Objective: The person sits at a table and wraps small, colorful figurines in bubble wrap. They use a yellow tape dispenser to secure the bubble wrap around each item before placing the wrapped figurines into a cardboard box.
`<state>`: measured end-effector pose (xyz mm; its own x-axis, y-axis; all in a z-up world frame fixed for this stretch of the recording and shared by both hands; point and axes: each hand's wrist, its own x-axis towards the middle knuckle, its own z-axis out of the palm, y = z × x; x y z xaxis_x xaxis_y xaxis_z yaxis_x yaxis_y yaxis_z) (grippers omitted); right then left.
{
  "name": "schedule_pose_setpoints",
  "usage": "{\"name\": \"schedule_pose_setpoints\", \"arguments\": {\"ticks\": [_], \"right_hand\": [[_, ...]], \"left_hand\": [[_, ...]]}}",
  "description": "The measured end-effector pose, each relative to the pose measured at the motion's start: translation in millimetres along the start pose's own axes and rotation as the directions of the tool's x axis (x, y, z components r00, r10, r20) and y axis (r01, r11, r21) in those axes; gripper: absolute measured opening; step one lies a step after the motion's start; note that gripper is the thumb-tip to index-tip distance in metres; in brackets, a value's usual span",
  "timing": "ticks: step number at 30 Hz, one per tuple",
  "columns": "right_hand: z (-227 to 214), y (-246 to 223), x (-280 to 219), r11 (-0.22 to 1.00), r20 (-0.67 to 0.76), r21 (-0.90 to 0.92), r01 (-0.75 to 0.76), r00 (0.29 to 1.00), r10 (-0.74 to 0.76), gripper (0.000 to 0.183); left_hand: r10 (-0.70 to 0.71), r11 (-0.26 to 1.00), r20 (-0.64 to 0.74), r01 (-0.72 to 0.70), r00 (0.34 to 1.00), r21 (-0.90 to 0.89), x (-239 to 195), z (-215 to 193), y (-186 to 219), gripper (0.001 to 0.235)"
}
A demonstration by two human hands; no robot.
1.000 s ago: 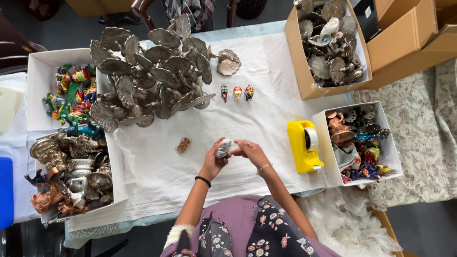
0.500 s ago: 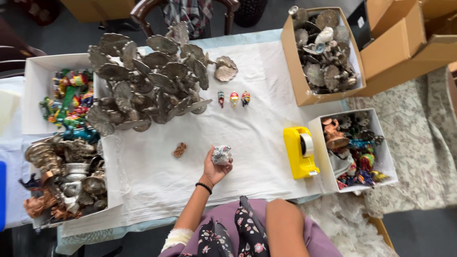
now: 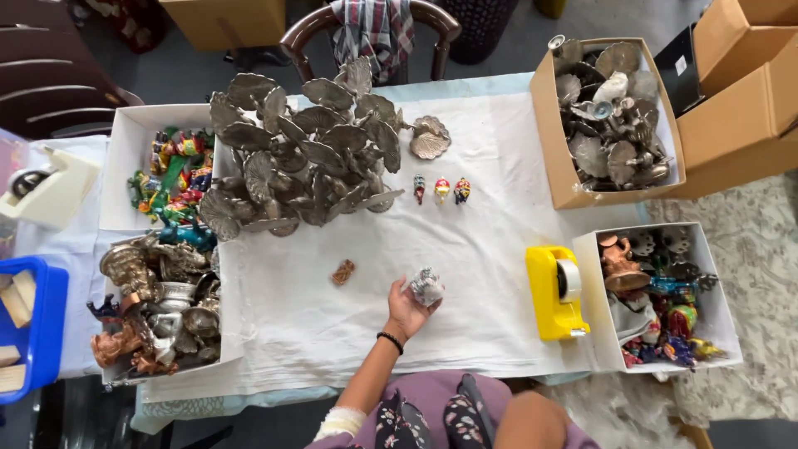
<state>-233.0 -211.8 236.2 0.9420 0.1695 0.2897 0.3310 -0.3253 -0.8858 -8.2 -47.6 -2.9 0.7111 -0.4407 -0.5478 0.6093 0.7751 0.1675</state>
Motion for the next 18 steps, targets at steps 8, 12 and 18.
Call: {"name": "schedule_pose_setpoints", "arguments": {"ticks": [8, 12, 18], "right_hand": [[31.5, 122.5, 191.1, 0.853, -0.085, -0.521, 0.042, 0.991, -0.101, 0.049], [44.7, 286.0, 154.8, 0.864, 0.051, -0.258, -0.433, 0.887, 0.459, 0.05], [19.5, 291.5, 178.3, 0.816, 0.119, -0.065, -0.575, 0.807, 0.578, 0.045]], "left_hand": [[0.05, 0.998, 0.042, -0.051, 0.998, 0.031, 19.5, -20.2, -7.4, 0.033], [0.065, 0.974, -0.044, -0.054, 0.997, 0.22, 17.5, -7.0, -5.7, 0.038], [0.127, 0.861, 0.028, -0.124, 0.992, 0.494, 41.0, -22.9, -1.8, 0.052]]}}
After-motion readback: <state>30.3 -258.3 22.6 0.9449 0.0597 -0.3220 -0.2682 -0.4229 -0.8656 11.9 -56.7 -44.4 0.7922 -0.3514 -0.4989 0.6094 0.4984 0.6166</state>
